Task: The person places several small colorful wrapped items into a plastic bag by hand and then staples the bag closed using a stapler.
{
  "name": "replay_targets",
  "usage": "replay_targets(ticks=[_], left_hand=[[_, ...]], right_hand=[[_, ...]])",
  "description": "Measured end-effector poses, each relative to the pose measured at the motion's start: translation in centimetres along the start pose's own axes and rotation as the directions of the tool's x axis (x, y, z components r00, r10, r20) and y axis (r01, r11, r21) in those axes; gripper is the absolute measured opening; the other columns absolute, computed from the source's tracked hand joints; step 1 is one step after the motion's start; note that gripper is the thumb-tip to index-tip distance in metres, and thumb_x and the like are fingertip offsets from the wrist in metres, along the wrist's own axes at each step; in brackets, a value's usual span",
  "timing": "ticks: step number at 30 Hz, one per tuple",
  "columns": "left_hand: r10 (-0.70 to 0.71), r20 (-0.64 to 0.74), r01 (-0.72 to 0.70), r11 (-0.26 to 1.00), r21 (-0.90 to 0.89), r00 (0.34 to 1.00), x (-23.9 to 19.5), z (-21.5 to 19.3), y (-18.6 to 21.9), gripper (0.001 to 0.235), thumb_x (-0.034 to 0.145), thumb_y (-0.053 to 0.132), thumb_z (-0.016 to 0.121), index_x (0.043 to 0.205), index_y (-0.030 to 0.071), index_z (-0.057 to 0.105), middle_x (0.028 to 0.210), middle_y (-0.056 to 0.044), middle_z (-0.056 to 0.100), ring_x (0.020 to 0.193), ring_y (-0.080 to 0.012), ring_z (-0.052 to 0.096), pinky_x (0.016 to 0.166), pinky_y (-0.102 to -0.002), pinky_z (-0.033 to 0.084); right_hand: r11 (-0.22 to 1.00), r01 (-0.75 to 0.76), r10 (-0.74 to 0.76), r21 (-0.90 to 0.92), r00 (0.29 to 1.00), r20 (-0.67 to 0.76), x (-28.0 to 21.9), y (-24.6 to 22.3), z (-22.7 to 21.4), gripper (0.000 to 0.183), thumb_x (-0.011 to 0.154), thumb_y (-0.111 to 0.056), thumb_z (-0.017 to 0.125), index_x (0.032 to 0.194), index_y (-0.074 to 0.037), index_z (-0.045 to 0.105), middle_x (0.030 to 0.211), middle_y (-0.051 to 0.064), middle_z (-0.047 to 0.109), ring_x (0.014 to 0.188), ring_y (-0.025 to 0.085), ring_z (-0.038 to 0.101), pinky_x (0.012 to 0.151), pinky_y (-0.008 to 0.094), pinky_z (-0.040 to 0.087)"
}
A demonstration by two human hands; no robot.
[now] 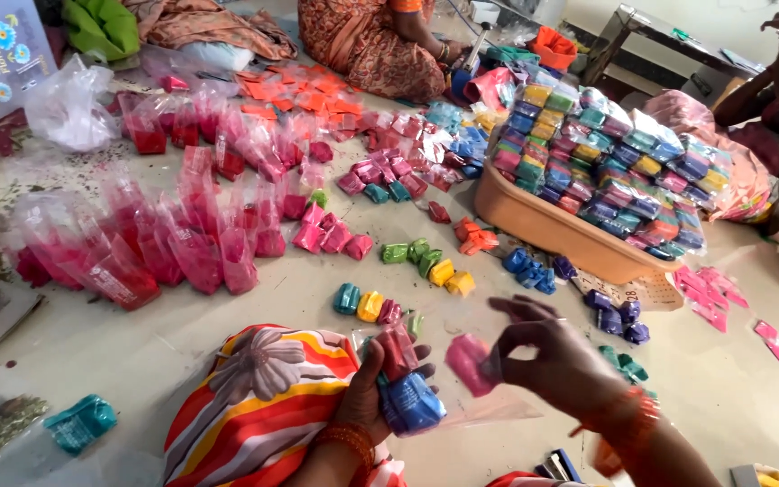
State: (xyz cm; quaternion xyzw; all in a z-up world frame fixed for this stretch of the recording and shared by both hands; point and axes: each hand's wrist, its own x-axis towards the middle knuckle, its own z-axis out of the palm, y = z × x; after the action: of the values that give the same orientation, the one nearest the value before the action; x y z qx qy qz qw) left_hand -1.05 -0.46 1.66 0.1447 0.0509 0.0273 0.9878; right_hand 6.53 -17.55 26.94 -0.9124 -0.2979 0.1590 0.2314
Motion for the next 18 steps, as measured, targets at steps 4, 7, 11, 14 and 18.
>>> replay_targets(ticks=[4,7,11,14,18], left_hand=[[0.008,0.037,-0.005,0.997,-0.079,0.999,0.2,-0.3,0.1,0.094,0.067,0.063,0.081,0.14,0.011,0.053,0.128,-0.016,0.068,0.114,-0.0297,0.069,0.095,-0.051,0.058],[0.01,0.029,-0.007,0.995,-0.097,1.0,0.4,-0.8,-0.2,0.09,0.071,0.061,0.083,0.138,0.007,0.055,0.125,-0.017,0.069,0.112,-0.0296,0.069,0.1,-0.049,0.058],[0.018,0.059,-0.014,0.997,-0.075,0.998,1.0,-0.9,-0.4,0.086,0.07,0.06,0.083,0.134,0.009,0.057,0.119,-0.015,0.07,0.106,-0.0311,0.071,0.095,-0.051,0.059],[0.004,0.05,0.0,0.996,-0.088,0.999,0.7,-0.6,-0.2,0.084,0.069,0.06,0.084,0.134,0.013,0.058,0.119,-0.013,0.07,0.103,-0.0275,0.071,0.093,-0.049,0.059],[-0.008,0.039,0.01,0.998,-0.061,0.999,0.6,0.0,0.0,0.085,0.068,0.061,0.085,0.131,0.011,0.058,0.117,-0.013,0.071,0.101,-0.0272,0.072,0.091,-0.049,0.061]], right_hand=[[0.985,0.087,-0.068,-0.148,0.989,0.129,2.0,0.2,3.1,0.016,0.074,-0.027,0.086,0.08,-0.013,0.082,0.156,0.0,0.05,0.153,0.022,0.032,0.119,0.04,0.035],[0.937,0.051,0.016,-0.346,0.982,0.187,1.6,-1.3,3.5,0.018,0.078,-0.037,0.086,0.089,-0.023,0.084,0.142,-0.007,0.065,0.153,0.015,0.035,0.126,0.036,0.024],[0.882,0.289,-0.246,-0.373,0.956,0.159,1.3,2.3,2.3,0.016,0.08,-0.033,0.086,0.095,-0.028,0.089,0.158,0.009,0.046,0.142,0.037,0.039,0.105,0.056,0.026],[0.917,0.247,-0.296,-0.312,0.948,-0.117,-0.1,0.5,-0.6,0.02,0.079,-0.023,0.075,0.097,-0.021,0.082,0.134,0.004,0.066,0.102,0.028,0.073,0.08,0.036,0.061],[0.958,-0.051,0.075,-0.282,0.994,0.075,-0.4,-0.8,-1.6,0.021,0.087,-0.02,0.073,0.106,-0.02,0.084,0.092,0.004,0.082,0.081,0.018,0.081,0.076,0.031,0.064]])
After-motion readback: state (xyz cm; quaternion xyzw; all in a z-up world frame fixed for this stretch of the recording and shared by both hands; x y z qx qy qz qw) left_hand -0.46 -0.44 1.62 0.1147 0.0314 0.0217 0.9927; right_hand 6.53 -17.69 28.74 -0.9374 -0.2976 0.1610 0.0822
